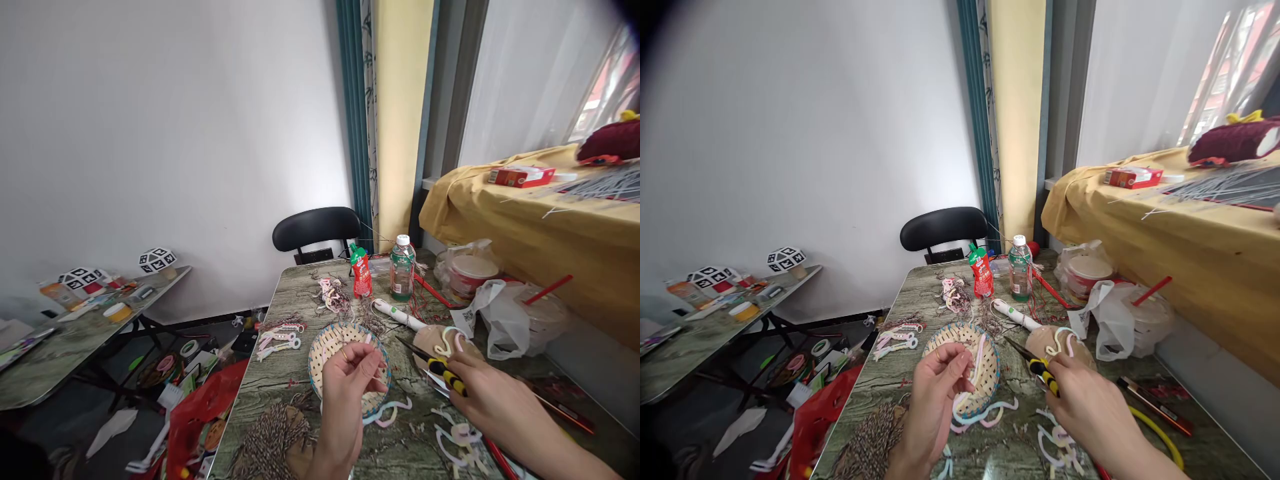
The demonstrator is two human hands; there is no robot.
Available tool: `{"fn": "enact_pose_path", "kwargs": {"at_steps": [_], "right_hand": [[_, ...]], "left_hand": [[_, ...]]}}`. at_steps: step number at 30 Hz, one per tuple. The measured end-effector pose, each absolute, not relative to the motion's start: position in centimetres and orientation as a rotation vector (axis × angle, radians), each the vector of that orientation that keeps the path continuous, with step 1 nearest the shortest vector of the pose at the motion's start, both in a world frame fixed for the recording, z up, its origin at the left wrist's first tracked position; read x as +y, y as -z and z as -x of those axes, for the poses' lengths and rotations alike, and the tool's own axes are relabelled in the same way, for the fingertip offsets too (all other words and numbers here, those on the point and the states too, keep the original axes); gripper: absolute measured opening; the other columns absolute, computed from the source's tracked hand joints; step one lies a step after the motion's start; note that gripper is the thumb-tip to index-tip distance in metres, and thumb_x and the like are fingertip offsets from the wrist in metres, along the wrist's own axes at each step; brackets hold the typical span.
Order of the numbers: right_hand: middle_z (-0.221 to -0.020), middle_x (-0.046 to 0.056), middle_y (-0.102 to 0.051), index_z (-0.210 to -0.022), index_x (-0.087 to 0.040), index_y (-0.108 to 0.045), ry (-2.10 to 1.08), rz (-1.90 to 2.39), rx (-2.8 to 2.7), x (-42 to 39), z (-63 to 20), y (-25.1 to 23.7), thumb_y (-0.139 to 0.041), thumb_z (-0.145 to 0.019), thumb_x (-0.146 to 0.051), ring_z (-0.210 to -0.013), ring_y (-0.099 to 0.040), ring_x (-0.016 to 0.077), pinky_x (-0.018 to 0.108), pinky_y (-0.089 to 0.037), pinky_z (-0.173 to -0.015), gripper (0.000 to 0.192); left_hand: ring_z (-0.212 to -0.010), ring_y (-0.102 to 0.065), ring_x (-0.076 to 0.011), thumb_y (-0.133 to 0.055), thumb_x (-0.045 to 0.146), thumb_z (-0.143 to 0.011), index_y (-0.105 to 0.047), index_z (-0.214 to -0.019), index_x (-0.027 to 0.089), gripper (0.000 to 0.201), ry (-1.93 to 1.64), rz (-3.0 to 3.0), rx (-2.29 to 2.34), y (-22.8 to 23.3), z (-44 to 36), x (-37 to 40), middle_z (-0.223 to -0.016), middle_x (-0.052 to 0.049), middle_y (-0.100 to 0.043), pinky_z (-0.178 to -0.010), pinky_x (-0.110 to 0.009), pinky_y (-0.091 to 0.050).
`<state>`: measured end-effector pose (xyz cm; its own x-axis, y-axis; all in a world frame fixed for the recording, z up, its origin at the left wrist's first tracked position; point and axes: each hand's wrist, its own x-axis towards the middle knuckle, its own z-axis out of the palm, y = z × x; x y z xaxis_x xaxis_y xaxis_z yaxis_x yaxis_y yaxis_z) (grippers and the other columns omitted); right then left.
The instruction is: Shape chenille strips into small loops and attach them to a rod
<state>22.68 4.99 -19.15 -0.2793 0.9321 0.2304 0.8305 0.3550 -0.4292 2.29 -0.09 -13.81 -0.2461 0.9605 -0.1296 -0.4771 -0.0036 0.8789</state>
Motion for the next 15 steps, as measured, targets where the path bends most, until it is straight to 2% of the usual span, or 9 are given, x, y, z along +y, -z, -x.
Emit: {"fn": "enact_pose_path", "kwargs": {"at_steps": [5, 9, 12, 13, 14, 15], "right_hand": [[-0.08, 0.016, -0.065, -0.066, -0.018, -0.06, -0.162, 1.521, -2.383, 7.3, -21.8, 23.1, -0.049, -0.069, -0.018, -0.083, -0.062, 0.038, 0.044, -0.048, -0.065, 0.011], [-0.089, 0.019, -0.066, -0.071, -0.016, -0.061, -0.187, 1.47, -2.412, 7.5, -21.8, 24.3, -0.052, -0.068, -0.019, -0.089, -0.062, 0.0379, 0.045, -0.049, -0.068, 0.01], [-0.092, 0.014, -0.066, -0.074, -0.019, -0.061, -0.271, 1.383, -2.4, 6.6, -21.0, 21.2, -0.05, -0.078, -0.031, -0.089, -0.061, 0.032, 0.041, -0.049, -0.073, 0.017], [-0.092, 0.01, -0.066, -0.08, -0.02, -0.061, -0.313, 1.341, -2.389, 6.0, -20.5, 19.4, -0.043, -0.086, -0.034, -0.085, -0.062, 0.0266, 0.036, -0.049, -0.071, 0.024], [-0.091, 0.007, -0.066, -0.086, -0.022, -0.061, -0.391, 1.28, -2.365, 5.3, -20.0, 17.4, -0.037, -0.09, -0.035, -0.084, -0.062, 0.0224, 0.031, -0.049, -0.071, 0.028], [-0.093, 0.007, -0.066, -0.091, -0.022, -0.062, -0.627, 1.184, -2.271, 4.6, -19.5, 15.4, -0.039, -0.09, -0.037, -0.088, -0.061, 0.0227, 0.031, -0.048, -0.074, 0.027]], "left_hand": [[-0.055, -0.051, -0.0098, -0.074, 0.022, -0.062, -0.069, -0.066, 0.014, 0.011, -1.591, -0.757, 1.162, 12.5, -2.3, -0.7, -0.062, -0.001, -0.06, -0.049, -0.019, -0.046], [-0.065, -0.056, -0.0134, -0.068, 0.016, -0.067, -0.071, -0.066, 0.017, 0.004, -1.563, -1.052, 1.323, 11.6, -1.7, -1.2, -0.07, -0.003, -0.063, -0.056, -0.021, -0.046], [-0.069, -0.059, -0.0159, -0.065, 0.014, -0.07, -0.072, -0.068, 0.019, 0.009, -1.571, -1.273, 1.45, 11.1, -1.5, -1.6, -0.073, -0.005, -0.064, -0.058, -0.023, -0.046], [-0.07, -0.059, -0.0164, -0.065, 0.014, -0.071, -0.072, -0.07, 0.019, 0.009, -1.573, -1.35, 1.492, 11.0, -1.6, -1.7, -0.073, -0.005, -0.065, -0.059, -0.024, -0.047], [-0.07, -0.06, -0.0169, -0.064, 0.014, -0.072, -0.072, -0.071, 0.02, 0.01, -1.577, -1.432, 1.529, 10.9, -1.7, -1.9, -0.074, -0.005, -0.065, -0.06, -0.025, -0.047], [-0.071, -0.06, -0.0173, -0.063, 0.015, -0.074, -0.072, -0.073, 0.02, 0.01, -1.582, -1.512, 1.56, 10.8, -1.8, -2.0, -0.075, -0.006, -0.065, -0.062, -0.026, -0.048]]}}
